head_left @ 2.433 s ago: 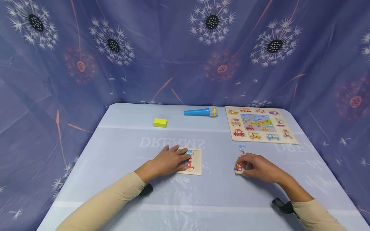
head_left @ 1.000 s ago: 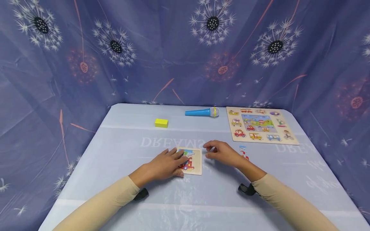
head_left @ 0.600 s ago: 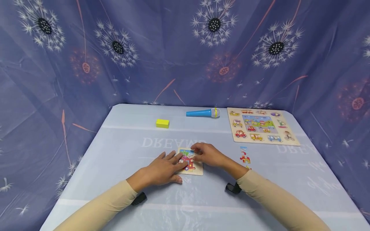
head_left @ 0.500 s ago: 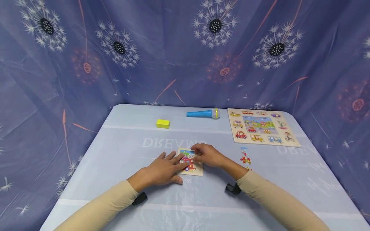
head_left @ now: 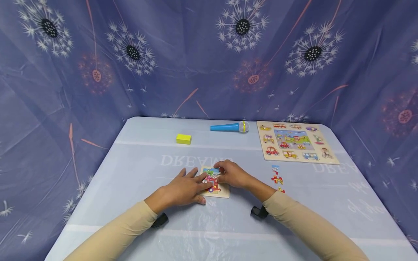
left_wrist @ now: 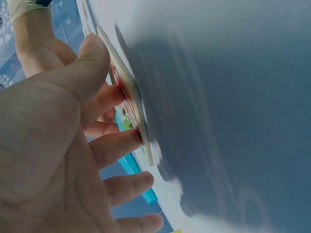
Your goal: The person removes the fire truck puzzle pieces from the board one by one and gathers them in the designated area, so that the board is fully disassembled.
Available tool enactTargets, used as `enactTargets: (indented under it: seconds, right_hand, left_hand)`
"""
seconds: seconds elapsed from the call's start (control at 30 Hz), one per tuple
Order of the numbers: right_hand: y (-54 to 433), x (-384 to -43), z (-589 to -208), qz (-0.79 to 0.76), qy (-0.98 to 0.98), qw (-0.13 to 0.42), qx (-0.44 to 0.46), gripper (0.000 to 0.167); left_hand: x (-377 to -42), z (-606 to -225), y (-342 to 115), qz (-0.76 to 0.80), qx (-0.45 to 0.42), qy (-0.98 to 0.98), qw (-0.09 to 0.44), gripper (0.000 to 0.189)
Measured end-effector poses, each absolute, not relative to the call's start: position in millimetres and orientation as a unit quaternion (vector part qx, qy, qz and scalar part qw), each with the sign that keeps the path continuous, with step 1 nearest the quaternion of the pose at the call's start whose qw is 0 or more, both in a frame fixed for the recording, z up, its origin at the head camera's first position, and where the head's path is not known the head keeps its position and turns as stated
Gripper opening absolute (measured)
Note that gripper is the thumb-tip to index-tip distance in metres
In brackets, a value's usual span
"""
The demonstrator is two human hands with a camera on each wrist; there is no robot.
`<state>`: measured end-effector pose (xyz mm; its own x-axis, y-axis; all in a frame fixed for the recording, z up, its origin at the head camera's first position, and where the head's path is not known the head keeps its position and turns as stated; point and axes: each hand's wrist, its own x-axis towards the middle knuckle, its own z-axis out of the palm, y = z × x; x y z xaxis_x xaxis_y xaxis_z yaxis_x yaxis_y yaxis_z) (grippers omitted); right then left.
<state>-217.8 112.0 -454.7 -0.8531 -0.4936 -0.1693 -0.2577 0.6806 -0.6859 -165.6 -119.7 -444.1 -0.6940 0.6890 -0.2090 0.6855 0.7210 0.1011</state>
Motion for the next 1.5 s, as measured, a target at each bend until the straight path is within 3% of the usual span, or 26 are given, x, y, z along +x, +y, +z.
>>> enactTargets:
  seconds: [0.77, 0.97, 1.17, 1.33, 1.5]
  right_hand:
    - [114, -226, -454, -0.282, 0.922, 0.137, -0.227, 0.033]
    - [154, -226, -450, -0.319, 0.909, 0.122, -0.239, 0.033]
    - [227, -237, -449, -0.303, 0.925, 0.099, -0.205, 0.032]
    - [273, -245, -448, -0.277, 0.938, 0.109, -0.177, 0.033]
    - [286, -247, -450, -0.259, 0.943, 0.127, -0.168, 0.034]
  left_hand:
    - [-165, -442, -120, 0.016, 0.366, 0.921, 0.136, 0.067]
    - [-166, -442, -120, 0.033, 0.362, 0.921, 0.141, 0.065]
    - [-165, -441, -121, 0.037, 0.364, 0.921, 0.137, 0.065]
    - [-165, -441, -121, 0.037, 0.365, 0.920, 0.138, 0.065]
    - [-165, -440, -120, 0.038, 0.364, 0.920, 0.138, 0.066]
